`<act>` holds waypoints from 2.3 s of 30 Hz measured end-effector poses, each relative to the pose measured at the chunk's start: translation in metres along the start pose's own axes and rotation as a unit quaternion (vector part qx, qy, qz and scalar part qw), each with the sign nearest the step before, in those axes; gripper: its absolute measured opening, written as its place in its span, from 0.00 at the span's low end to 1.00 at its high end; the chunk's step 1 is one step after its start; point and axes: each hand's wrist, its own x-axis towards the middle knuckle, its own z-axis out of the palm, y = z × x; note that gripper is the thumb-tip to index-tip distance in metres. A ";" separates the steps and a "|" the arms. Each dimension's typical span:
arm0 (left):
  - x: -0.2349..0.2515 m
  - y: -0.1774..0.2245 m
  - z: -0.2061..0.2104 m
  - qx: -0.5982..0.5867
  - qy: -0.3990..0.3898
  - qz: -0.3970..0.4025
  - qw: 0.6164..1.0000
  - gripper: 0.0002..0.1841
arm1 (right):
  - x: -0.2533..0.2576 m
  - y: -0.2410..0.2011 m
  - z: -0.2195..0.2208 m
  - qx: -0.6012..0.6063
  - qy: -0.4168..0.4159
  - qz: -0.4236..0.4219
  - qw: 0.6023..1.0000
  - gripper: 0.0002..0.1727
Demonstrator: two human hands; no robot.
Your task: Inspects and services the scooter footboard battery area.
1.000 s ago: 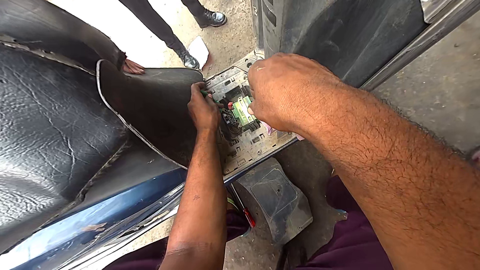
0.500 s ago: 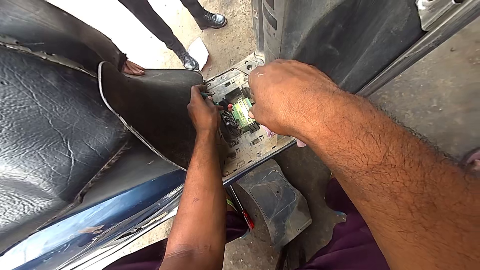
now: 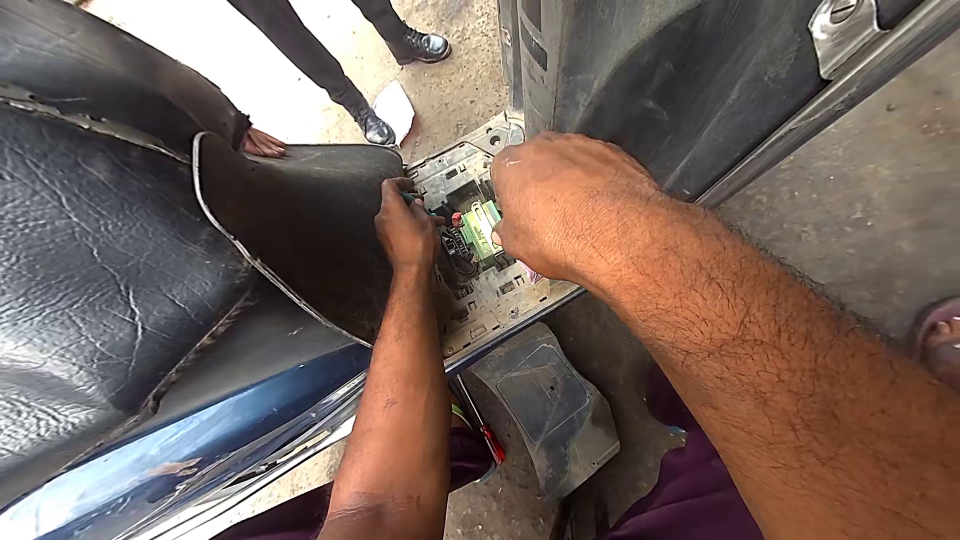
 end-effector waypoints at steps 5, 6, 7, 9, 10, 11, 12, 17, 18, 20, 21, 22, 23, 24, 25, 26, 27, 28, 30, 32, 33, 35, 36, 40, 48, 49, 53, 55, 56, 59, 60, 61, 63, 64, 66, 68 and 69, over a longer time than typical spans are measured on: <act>-0.003 0.010 0.005 0.012 0.038 -0.032 0.999 0.15 | 0.000 -0.001 0.000 0.001 -0.004 -0.009 1.000 0.10; -0.004 0.014 0.006 0.027 0.040 -0.036 0.998 0.16 | 0.000 -0.002 0.000 0.001 -0.005 -0.010 1.000 0.10; -0.005 0.017 0.008 0.035 0.042 -0.038 0.998 0.18 | 0.000 -0.002 0.000 0.002 -0.006 -0.010 1.000 0.10; -0.004 0.018 0.019 -0.008 0.063 -0.031 0.998 0.21 | 0.000 -0.003 -0.001 0.004 -0.010 -0.007 1.000 0.11; -0.001 0.014 0.027 -0.055 0.083 -0.021 0.995 0.20 | 0.000 -0.003 -0.001 0.004 -0.012 -0.005 1.000 0.11; 0.004 0.009 0.035 -0.117 0.107 -0.011 0.987 0.19 | 0.000 -0.004 0.000 0.004 -0.011 -0.005 1.000 0.12; 0.010 0.004 0.043 -0.193 0.139 0.001 0.971 0.17 | 0.000 -0.004 0.000 0.005 -0.010 -0.005 1.000 0.11; 0.024 -0.005 0.048 -0.320 0.182 0.038 0.929 0.20 | -0.001 -0.003 -0.001 0.010 -0.015 -0.001 1.000 0.10; 0.022 -0.007 0.049 -0.321 0.183 0.050 0.928 0.20 | -0.001 -0.003 -0.001 0.010 -0.016 0.000 1.000 0.09; 0.021 -0.010 0.051 -0.336 0.177 0.068 0.922 0.20 | -0.001 -0.001 -0.001 0.014 -0.018 0.004 1.000 0.08; 0.022 -0.010 0.052 -0.339 0.171 0.068 0.923 0.19 | -0.001 0.000 0.000 0.014 -0.020 0.006 1.000 0.08; 0.023 -0.008 0.052 -0.338 0.164 0.061 0.925 0.19 | -0.001 0.000 0.000 0.013 -0.022 0.005 1.000 0.07; 0.024 -0.006 0.049 -0.329 0.157 0.053 0.930 0.19 | -0.001 -0.001 0.001 0.010 -0.024 0.004 1.000 0.06; 0.024 -0.003 0.042 -0.314 0.153 0.057 0.935 0.18 | -0.001 -0.002 0.001 0.007 -0.026 0.005 1.000 0.05; 0.026 0.004 0.031 -0.302 0.147 0.079 0.938 0.18 | 0.000 -0.002 0.001 0.005 -0.026 0.009 1.000 0.04; 0.031 0.015 0.015 -0.298 0.141 0.118 0.937 0.19 | 0.002 -0.001 0.000 0.002 -0.027 0.013 1.000 0.04; 0.040 0.033 -0.002 -0.305 0.139 0.156 0.929 0.19 | 0.003 0.002 0.000 0.002 -0.026 0.019 0.999 0.05; 0.048 0.052 -0.020 -0.324 0.141 0.175 0.919 0.18 | 0.003 0.004 0.002 0.007 -0.023 0.021 0.999 0.06; 0.059 0.087 -0.058 -0.404 0.123 0.155 0.893 0.16 | 0.007 0.004 0.007 0.010 -0.005 0.023 1.000 0.09; 0.042 0.128 -0.097 -0.509 0.089 0.098 0.851 0.16 | 0.013 0.008 0.006 0.026 0.047 0.027 0.998 0.11; 0.026 0.144 -0.115 -0.548 0.073 0.084 0.829 0.15 | 0.015 0.010 0.003 0.047 0.071 0.034 0.996 0.12; -0.006 0.158 -0.142 -0.623 0.051 0.056 0.778 0.15 | 0.015 0.014 -0.002 0.104 0.114 0.042 0.987 0.16; -0.016 0.158 -0.151 -0.658 0.043 0.036 0.751 0.15 | 0.015 0.015 -0.004 0.140 0.124 0.037 0.982 0.17; -0.030 0.146 -0.175 -0.746 0.009 -0.032 0.666 0.15 | 0.009 0.024 -0.008 0.284 0.126 -0.053 0.949 0.13; -0.048 0.143 -0.188 -0.825 -0.041 -0.098 0.555 0.15 | -0.007 0.025 -0.008 0.364 0.135 -0.128 0.912 0.09; -0.049 0.140 -0.187 -0.837 -0.051 -0.086 0.537 0.16 | -0.012 0.024 -0.010 0.405 0.114 -0.121 0.899 0.10; -0.054 0.131 -0.190 -0.853 -0.078 -0.005 0.515 0.30 | -0.022 0.026 -0.018 0.553 0.025 -0.107 0.826 0.11; -0.052 0.127 -0.196 -0.849 -0.087 0.030 0.521 0.34 | -0.024 0.029 -0.020 0.591 0.011 -0.105 0.800 0.12; -0.051 0.124 -0.199 -0.846 -0.092 0.046 0.523 0.35 | -0.026 0.030 -0.021 0.601 0.004 -0.105 0.793 0.12; -0.053 0.123 -0.200 -0.830 -0.099 0.091 0.541 0.31 | -0.029 0.035 -0.022 0.601 -0.010 -0.108 0.792 0.14; -0.054 0.123 -0.198 -0.823 -0.108 0.102 0.548 0.29 | -0.030 0.036 -0.022 0.600 -0.014 -0.109 0.793 0.14; -0.055 0.123 -0.194 -0.815 -0.117 0.110 0.556 0.26 | -0.030 0.037 -0.022 0.601 -0.016 -0.108 0.792 0.15; -0.059 0.121 -0.187 -0.799 -0.133 0.115 0.575 0.22 | -0.031 0.038 -0.021 0.608 -0.017 -0.100 0.787 0.14; -0.061 0.121 -0.183 -0.788 -0.139 0.111 0.589 0.21 | -0.031 0.038 -0.020 0.612 -0.014 -0.096 0.785 0.14; -0.065 0.120 -0.175 -0.752 -0.155 0.102 0.632 0.20 | -0.032 0.038 -0.019 0.616 -0.004 -0.095 0.782 0.13; -0.070 0.120 -0.169 -0.707 -0.173 0.095 0.679 0.18 | -0.032 0.038 -0.019 0.613 0.002 -0.095 0.785 0.13; -0.073 0.120 -0.165 -0.680 -0.184 0.093 0.704 0.17 | -0.032 0.038 -0.019 0.611 0.004 -0.094 0.786 0.13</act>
